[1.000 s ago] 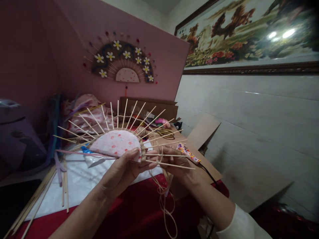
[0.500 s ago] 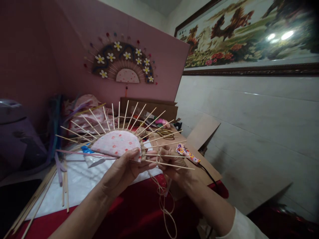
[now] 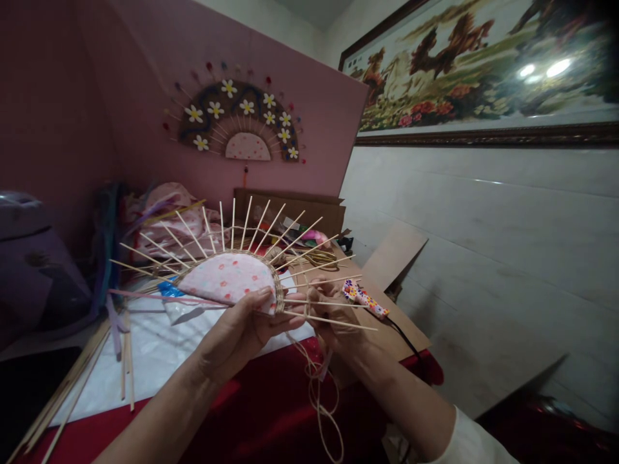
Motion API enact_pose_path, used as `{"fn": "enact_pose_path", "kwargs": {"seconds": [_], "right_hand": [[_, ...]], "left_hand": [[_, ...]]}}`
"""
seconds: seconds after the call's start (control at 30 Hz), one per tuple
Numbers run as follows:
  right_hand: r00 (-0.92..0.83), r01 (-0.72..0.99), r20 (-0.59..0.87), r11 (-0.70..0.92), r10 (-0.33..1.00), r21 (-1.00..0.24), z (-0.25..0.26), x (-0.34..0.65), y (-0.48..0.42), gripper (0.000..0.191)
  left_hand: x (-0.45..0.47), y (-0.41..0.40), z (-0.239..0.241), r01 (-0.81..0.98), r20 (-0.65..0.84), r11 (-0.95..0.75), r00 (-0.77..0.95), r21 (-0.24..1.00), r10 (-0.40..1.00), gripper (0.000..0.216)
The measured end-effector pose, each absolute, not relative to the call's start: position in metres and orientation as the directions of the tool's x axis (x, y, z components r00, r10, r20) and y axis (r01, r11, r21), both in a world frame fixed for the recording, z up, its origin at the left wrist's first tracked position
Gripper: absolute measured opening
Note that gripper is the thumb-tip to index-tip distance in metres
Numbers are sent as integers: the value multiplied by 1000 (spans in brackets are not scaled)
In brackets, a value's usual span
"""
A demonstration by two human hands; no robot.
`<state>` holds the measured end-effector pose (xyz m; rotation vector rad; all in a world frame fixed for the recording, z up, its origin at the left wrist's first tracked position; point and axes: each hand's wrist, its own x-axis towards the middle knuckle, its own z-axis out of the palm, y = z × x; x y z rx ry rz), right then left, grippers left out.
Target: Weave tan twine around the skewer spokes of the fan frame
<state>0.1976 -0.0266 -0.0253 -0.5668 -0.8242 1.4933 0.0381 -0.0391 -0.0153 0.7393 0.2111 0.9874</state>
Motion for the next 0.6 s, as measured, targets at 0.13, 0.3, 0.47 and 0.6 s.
{"fn": "enact_pose_path", "kwargs": {"seconds": [0.13,0.3,0.47,0.6], "right_hand": [[-36,-577,165,114,986,-809,-27,197,-28,25],[-29,-531,207,161,978,-832,-27,197,-30,20],[33,-506,221,207,975,-837,-29,198,-29,21],[50,-458,259,253,965,-852,-31,198,-29,18]], "left_hand": [[37,-39,-16,-673,144,347,561,653,816,24],[37,-38,-18,-656,82,353,536,667,840,19],[38,-39,-17,-663,84,345,525,665,847,17],[39,-39,-14,-661,94,345,534,666,841,19]]}}
